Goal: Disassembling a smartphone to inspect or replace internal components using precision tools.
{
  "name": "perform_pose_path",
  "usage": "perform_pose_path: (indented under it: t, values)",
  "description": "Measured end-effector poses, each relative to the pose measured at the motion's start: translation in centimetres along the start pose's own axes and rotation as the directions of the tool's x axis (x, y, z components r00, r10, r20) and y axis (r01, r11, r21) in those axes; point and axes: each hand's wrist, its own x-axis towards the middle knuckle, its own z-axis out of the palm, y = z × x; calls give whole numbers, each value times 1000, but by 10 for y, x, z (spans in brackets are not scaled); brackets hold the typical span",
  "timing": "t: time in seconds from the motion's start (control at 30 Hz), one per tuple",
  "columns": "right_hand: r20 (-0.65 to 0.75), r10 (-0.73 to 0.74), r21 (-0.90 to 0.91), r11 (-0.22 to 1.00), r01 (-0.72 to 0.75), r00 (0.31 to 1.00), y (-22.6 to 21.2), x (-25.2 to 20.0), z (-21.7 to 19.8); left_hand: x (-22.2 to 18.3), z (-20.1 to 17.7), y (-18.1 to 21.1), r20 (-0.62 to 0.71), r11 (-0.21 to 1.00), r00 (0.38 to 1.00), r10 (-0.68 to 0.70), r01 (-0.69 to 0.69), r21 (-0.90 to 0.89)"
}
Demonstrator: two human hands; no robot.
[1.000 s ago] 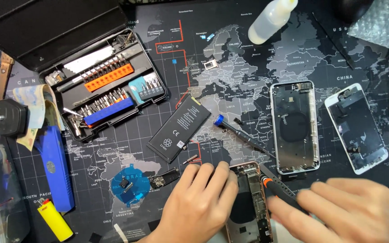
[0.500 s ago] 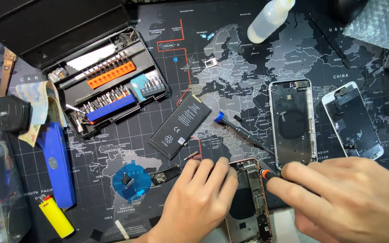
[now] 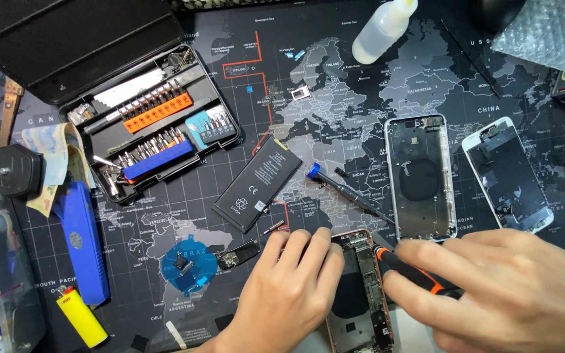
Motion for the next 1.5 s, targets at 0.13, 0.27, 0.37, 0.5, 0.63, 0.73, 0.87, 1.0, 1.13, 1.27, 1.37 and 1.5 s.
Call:
perform_pose_path:
  t: [0.13,0.27,0.37,0.5,0.63,0.73,0.87,1.0,1.13,1.27,1.37,1.5]
  values:
    - [-1,11,-21,1000,-11,1000,-4,-2,1,-1,2,2,44,1000,999,-23,23,-1]
    - [-30,-25,-15,1000,25,999,-2,-4,4,-1,5,3,44,999,998,-34,32,36]
    - [-27,27,-45,999,-28,999,-3,-7,6,-1,6,3,77,998,996,-37,32,61]
    - [28,18,53,998,-20,999,-1,-7,6,1,6,3,64,993,997,-43,36,108]
    - [-58,54,13,998,-53,997,-2,0,2,2,6,3,41,991,998,-48,42,131]
    - [-92,62,20,998,-60,994,1,-5,8,2,5,3,37,992,998,-60,55,117]
    - [-176,57,57,997,-48,983,3,-9,-4,2,2,3,18,992,997,-69,66,108]
    - [-260,99,133,989,-67,960,5,-18,-5,1,3,3,20,992,997,-68,65,108]
    - [-279,139,125,986,-107,950,4,-17,-2,2,1,3,51,985,996,-68,59,164]
    - [-300,152,169,980,-104,942,6,-23,5,2,1,3,57,984,997,-61,51,170]
    - [-321,248,239,955,-175,914,4,-33,16,2,0,4,51,989,997,-60,52,141]
    - [-458,487,566,805,-179,743,7,-63,44,5,-2,5,48,994,996,-69,65,88]
